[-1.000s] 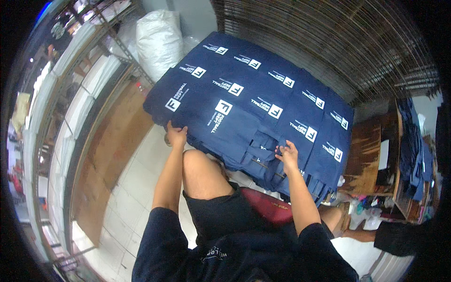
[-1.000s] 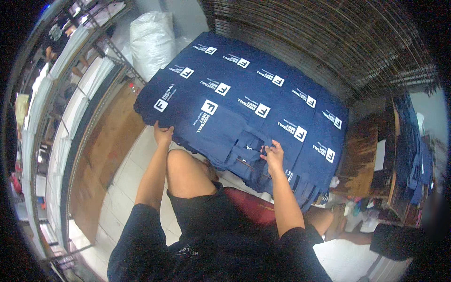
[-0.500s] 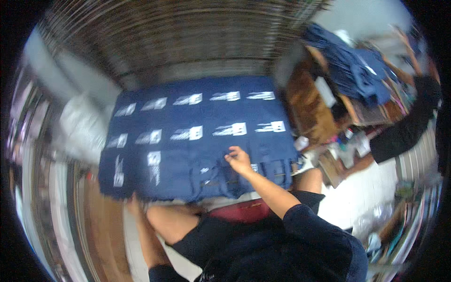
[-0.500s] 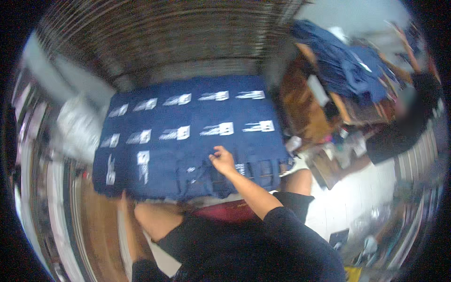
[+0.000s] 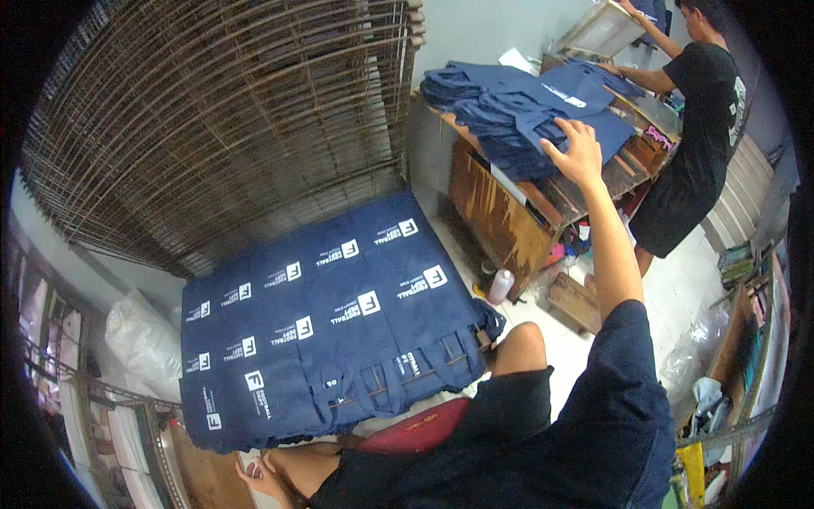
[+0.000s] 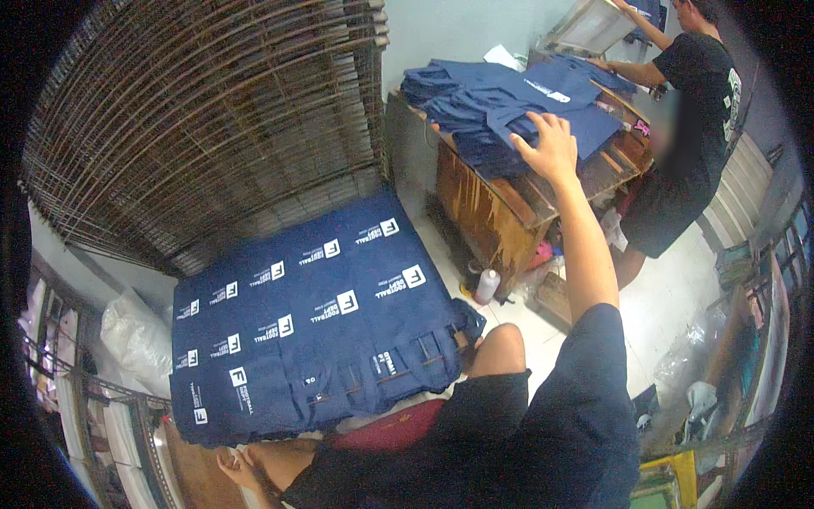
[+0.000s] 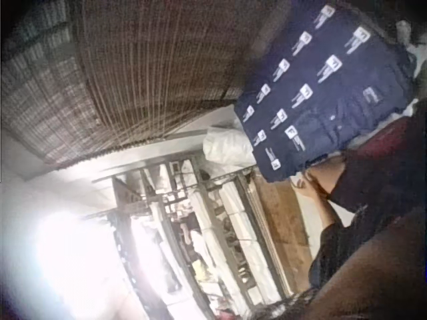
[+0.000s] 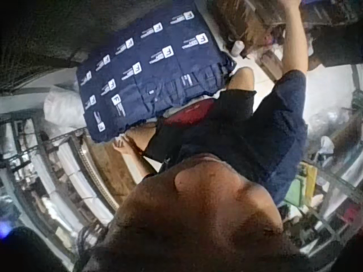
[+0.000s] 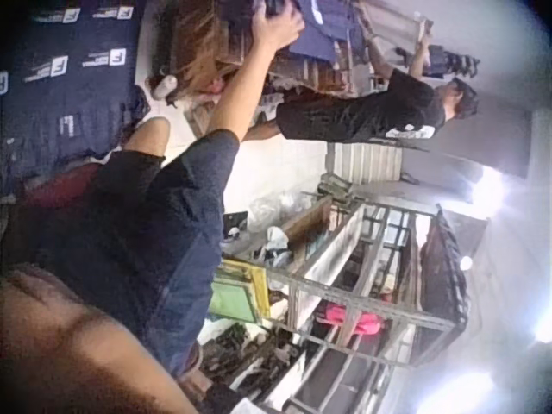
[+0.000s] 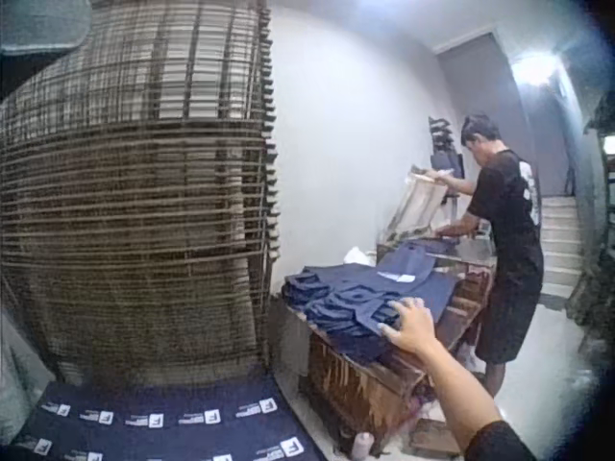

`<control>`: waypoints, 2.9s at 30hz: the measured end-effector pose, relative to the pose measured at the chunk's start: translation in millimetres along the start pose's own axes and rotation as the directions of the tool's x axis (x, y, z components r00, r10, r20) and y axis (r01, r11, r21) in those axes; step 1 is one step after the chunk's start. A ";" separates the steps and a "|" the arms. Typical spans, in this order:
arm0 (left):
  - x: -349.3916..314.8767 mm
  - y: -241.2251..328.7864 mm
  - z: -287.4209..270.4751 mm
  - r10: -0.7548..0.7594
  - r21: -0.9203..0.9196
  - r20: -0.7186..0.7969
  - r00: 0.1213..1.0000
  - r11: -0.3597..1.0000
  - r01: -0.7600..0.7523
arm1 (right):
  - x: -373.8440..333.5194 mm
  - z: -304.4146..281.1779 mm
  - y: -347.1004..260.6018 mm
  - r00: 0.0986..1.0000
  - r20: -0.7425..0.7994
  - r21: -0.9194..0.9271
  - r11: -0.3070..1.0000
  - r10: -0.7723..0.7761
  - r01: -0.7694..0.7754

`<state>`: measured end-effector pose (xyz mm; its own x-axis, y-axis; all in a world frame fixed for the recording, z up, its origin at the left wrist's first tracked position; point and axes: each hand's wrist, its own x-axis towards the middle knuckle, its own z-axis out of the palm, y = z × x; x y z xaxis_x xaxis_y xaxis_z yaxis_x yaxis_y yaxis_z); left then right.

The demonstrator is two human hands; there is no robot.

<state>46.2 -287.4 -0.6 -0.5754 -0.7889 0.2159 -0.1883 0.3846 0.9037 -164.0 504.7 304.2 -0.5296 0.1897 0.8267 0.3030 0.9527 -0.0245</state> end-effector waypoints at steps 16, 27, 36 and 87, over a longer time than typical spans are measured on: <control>-43.3 52.6 16.8 0.039 -0.012 0.041 0.998 0.999 -0.038 | 111.5 111.0 13.1 0.738 0.634 0.014 0.951 0.231 -0.310; -65.1 112.2 34.7 0.052 0.042 0.169 0.984 0.997 -0.059 | 103.4 113.4 13.9 0.882 0.465 0.215 0.956 0.078 -0.198; -113.3 192.2 132.4 0.182 -0.233 0.408 0.895 0.968 -0.091 | 173.4 25.9 16.1 0.985 -0.036 0.745 0.661 0.170 -0.087; -44.8 -7.0 158.1 -0.597 -0.274 -0.019 0.802 0.775 0.570 | -315.9 89.2 -255.2 0.504 0.770 0.636 0.522 -0.391 -0.568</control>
<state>-52.6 -178.9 -75.1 -0.3340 -0.8715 -0.3592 -0.2561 -0.2828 0.9243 -144.6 222.8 -0.9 -0.9956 -0.0938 -0.0066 -0.0453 0.5406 -0.8401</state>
